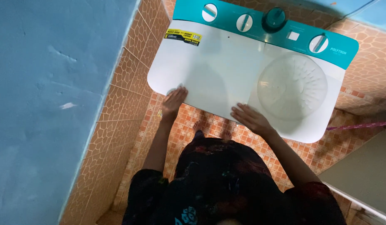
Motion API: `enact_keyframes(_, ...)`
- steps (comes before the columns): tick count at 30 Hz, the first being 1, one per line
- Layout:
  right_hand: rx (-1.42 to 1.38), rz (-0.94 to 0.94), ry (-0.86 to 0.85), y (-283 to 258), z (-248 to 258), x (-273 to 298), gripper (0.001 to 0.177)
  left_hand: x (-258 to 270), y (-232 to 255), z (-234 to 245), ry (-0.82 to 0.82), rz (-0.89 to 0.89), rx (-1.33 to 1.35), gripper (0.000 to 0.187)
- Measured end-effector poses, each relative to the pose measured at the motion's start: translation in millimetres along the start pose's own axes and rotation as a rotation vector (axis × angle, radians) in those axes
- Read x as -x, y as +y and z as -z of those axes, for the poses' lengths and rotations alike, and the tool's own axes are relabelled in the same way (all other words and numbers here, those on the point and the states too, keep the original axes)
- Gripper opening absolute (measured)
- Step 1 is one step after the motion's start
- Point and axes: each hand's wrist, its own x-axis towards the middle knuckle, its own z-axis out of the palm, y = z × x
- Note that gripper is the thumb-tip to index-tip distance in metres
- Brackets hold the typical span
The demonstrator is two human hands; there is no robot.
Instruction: Add detergent and start a load of laundry in a twin-tub washing machine.
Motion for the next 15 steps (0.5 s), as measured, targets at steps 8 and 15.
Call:
enact_keyframes(8, -0.01, 0.035, -0.104, 8, -21, 7, 0.063, -56, 46, 139, -0.089, 0.217, 0.329, 0.04)
enact_keyframes(15, -0.076, 0.051, -0.171, 15, -14, 1, 0.068, -49, 31, 133, -0.153, 0.012, 0.383, 0.043)
